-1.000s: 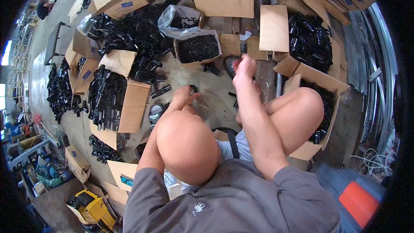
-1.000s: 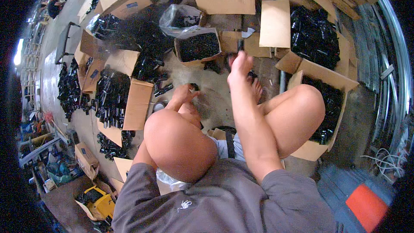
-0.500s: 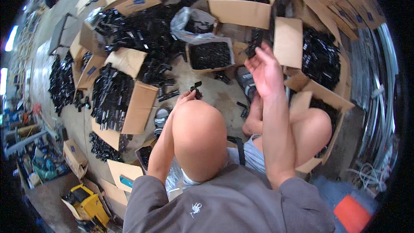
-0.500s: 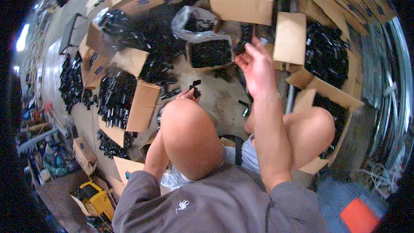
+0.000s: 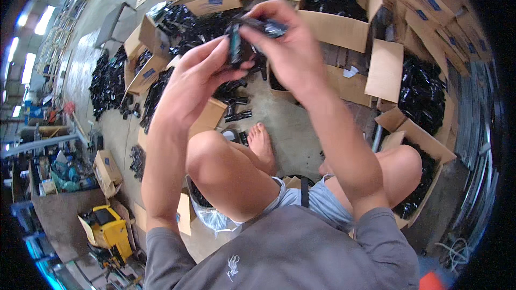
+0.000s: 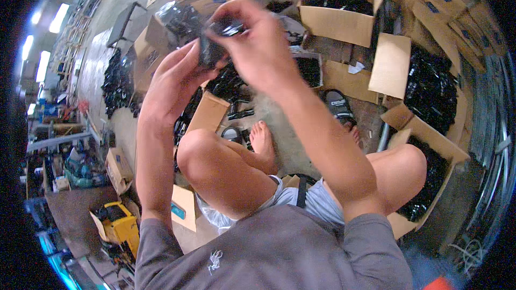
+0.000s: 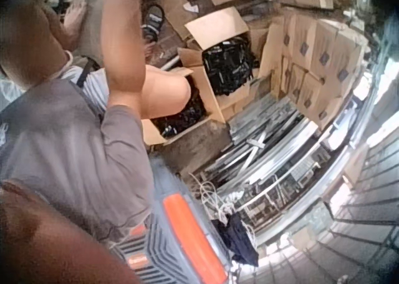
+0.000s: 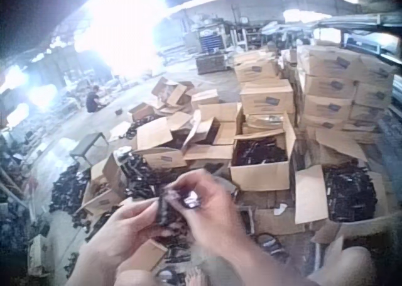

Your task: The person assembles black metal components by hand while sitting on the floor, taking parts from cardboard boxes and snapping them together.

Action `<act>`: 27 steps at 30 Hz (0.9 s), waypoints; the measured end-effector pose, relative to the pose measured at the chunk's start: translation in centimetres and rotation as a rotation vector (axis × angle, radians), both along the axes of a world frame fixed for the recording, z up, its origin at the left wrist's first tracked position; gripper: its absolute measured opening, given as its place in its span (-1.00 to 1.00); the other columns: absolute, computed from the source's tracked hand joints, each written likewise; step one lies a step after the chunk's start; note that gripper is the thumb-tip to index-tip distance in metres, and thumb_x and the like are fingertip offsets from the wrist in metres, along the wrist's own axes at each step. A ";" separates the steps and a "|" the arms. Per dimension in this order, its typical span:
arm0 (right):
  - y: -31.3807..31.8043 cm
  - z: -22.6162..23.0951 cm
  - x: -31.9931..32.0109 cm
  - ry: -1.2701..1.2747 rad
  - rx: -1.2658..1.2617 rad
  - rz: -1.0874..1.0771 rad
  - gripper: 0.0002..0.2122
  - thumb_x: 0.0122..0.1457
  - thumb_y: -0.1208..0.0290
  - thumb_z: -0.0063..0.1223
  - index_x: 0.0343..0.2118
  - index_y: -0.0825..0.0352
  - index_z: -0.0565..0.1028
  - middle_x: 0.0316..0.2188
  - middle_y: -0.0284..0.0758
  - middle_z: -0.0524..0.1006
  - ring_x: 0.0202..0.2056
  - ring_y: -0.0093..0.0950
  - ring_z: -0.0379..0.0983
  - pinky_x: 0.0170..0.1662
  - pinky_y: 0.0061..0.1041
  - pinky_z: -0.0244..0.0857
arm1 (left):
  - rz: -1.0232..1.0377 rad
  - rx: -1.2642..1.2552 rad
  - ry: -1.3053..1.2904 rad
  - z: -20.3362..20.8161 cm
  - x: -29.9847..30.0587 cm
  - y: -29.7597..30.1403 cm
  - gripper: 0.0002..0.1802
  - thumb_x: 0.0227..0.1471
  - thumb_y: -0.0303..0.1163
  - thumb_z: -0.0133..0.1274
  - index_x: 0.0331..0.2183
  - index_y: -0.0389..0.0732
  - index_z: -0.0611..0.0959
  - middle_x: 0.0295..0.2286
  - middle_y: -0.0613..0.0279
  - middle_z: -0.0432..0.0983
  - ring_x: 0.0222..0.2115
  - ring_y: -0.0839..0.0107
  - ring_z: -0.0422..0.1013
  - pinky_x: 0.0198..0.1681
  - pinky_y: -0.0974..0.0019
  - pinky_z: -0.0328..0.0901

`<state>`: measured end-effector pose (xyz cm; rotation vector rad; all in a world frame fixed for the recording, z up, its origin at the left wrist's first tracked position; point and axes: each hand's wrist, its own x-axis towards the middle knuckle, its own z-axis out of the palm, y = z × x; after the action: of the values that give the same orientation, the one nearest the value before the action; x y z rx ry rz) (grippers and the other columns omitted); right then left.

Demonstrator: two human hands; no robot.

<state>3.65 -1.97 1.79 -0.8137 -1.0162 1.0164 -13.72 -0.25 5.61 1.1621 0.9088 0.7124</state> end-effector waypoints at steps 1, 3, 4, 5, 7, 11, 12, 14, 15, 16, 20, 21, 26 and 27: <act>0.4 -0.2 0.9 -0.072 0.051 -0.081 -0.79 0.11 0.56 0.27 -0.20 0.35 0.52 -0.33 -0.41 0.58 -0.27 -0.64 0.51 -0.21 -0.60 0.44 | -0.023 -0.047 -0.105 0.1 0.7 0.2 -0.56 0.33 -0.25 -0.06 0.10 -0.35 0.49 -0.12 0.15 0.56 -0.13 0.41 0.52 -0.01 0.31 0.44; 0.4 0.2 2.5 -0.077 0.073 -0.127 -0.78 0.11 0.54 0.29 -0.18 0.36 0.54 -0.30 -0.40 0.60 -0.23 -0.63 0.52 -0.16 -0.62 0.43 | -0.046 -0.061 -0.207 0.4 1.7 0.1 -0.55 0.31 -0.28 -0.04 0.12 -0.34 0.45 -0.10 0.16 0.55 -0.10 0.39 0.51 0.07 0.20 0.42; 0.2 0.7 3.1 -0.014 0.037 -0.101 -0.78 0.12 0.52 0.29 -0.17 0.36 0.55 -0.28 -0.40 0.61 -0.22 -0.63 0.52 -0.12 -0.63 0.41 | -0.055 -0.034 -0.203 0.4 1.9 0.1 -0.55 0.30 -0.29 -0.03 0.12 -0.35 0.45 -0.10 0.16 0.55 -0.09 0.37 0.51 0.10 0.16 0.41; 0.4 0.8 3.8 -0.009 0.057 -0.073 -0.79 0.14 0.53 0.27 -0.16 0.36 0.55 -0.25 -0.41 0.61 -0.20 -0.63 0.52 -0.08 -0.63 0.38 | -0.101 -0.070 -0.285 -0.3 2.0 0.4 -0.56 0.27 -0.34 0.02 0.11 -0.34 0.46 -0.10 0.20 0.55 -0.09 0.38 0.51 0.09 0.18 0.42; 0.6 1.2 4.1 -0.050 0.076 -0.032 -0.80 0.16 0.54 0.26 -0.16 0.36 0.54 -0.26 -0.41 0.61 -0.21 -0.65 0.51 -0.08 -0.64 0.36 | -0.091 -0.070 -0.320 -0.7 1.8 0.7 -0.58 0.26 -0.36 0.04 0.09 -0.33 0.47 -0.10 0.22 0.55 -0.09 0.41 0.51 0.09 0.19 0.43; 1.4 1.8 3.2 -0.214 0.047 -0.024 -0.80 0.18 0.54 0.23 -0.14 0.37 0.53 -0.29 -0.43 0.60 -0.23 -0.67 0.49 -0.11 -0.65 0.35 | -0.040 -0.098 -0.393 -1.1 1.4 0.9 -0.65 0.19 -0.43 0.13 0.00 -0.28 0.54 -0.15 0.31 0.56 -0.12 0.51 0.50 0.09 0.21 0.44; 1.7 1.8 2.7 -0.220 0.046 -0.014 -0.80 0.18 0.54 0.23 -0.14 0.37 0.53 -0.29 -0.43 0.60 -0.23 -0.67 0.49 -0.11 -0.65 0.35 | 0.007 -0.099 -0.392 -1.2 1.2 0.9 -0.67 0.17 -0.44 0.15 -0.03 -0.27 0.56 -0.17 0.32 0.56 -0.12 0.52 0.50 0.10 0.20 0.44; 2.5 1.8 1.3 -0.245 0.078 0.017 -0.81 0.19 0.54 0.22 -0.14 0.37 0.54 -0.30 -0.43 0.60 -0.25 -0.66 0.48 -0.12 -0.63 0.34 | 0.037 -0.172 -0.499 -2.4 0.8 1.7 -0.70 0.15 -0.46 0.17 -0.06 -0.24 0.57 -0.18 0.33 0.55 -0.13 0.52 0.50 0.09 0.20 0.43; 2.9 1.8 0.7 -0.251 0.075 0.026 -0.81 0.19 0.54 0.22 -0.14 0.37 0.54 -0.30 -0.43 0.60 -0.25 -0.66 0.48 -0.12 -0.63 0.34 | 0.057 -0.245 -0.599 -2.9 0.5 2.0 -0.71 0.14 -0.48 0.18 -0.08 -0.22 0.58 -0.19 0.34 0.55 -0.14 0.52 0.50 0.09 0.20 0.43; 3.5 1.9 0.1 -0.232 0.092 0.033 -0.81 0.18 0.54 0.21 -0.14 0.37 0.54 -0.30 -0.44 0.60 -0.24 -0.66 0.48 -0.12 -0.63 0.34 | 0.065 -0.248 -0.607 -3.2 0.0 2.2 -0.71 0.14 -0.48 0.18 -0.08 -0.22 0.58 -0.19 0.34 0.55 -0.14 0.52 0.50 0.09 0.20 0.43; 5.4 2.2 -1.2 -0.261 0.089 0.090 -0.81 0.18 0.57 0.20 -0.14 0.35 0.54 -0.29 -0.44 0.60 -0.24 -0.67 0.49 -0.11 -0.63 0.34 | 0.072 -0.155 -0.571 -2.6 -1.5 3.5 -0.77 0.14 -0.47 0.18 -0.13 -0.20 0.59 -0.23 0.40 0.54 -0.18 0.53 0.50 0.08 0.20 0.42; 5.9 2.1 -1.4 -0.272 0.087 0.098 -0.81 0.18 0.57 0.20 -0.14 0.35 0.54 -0.29 -0.44 0.60 -0.24 -0.67 0.49 -0.11 -0.63 0.34 | 0.076 -0.121 -0.507 -2.6 -2.0 3.9 -0.79 0.14 -0.47 0.18 -0.15 -0.20 0.59 -0.24 0.41 0.54 -0.20 0.53 0.50 0.08 0.20 0.42; 7.9 0.9 -1.6 -0.090 -0.045 0.198 -0.78 0.17 0.61 0.20 -0.11 0.32 0.55 -0.28 -0.45 0.60 -0.25 -0.67 0.49 -0.12 -0.63 0.36 | 0.053 -0.099 -0.494 -2.8 -3.1 4.8 -0.75 0.15 -0.46 0.18 -0.11 -0.23 0.59 -0.20 0.37 0.55 -0.19 0.53 0.51 0.04 0.26 0.45; 8.0 0.6 -1.6 -0.082 -0.058 0.205 -0.76 0.16 0.60 0.22 -0.10 0.32 0.54 -0.28 -0.45 0.60 -0.26 -0.67 0.49 -0.12 -0.64 0.35 | 0.016 -0.122 -0.532 -3.0 -3.1 5.1 -0.72 0.15 -0.46 0.18 -0.08 -0.24 0.59 -0.18 0.36 0.56 -0.18 0.54 0.51 0.01 0.29 0.46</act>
<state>2.01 6.07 2.41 -0.8155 -1.1625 1.1998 -16.85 4.81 2.66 0.7982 0.5032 0.9098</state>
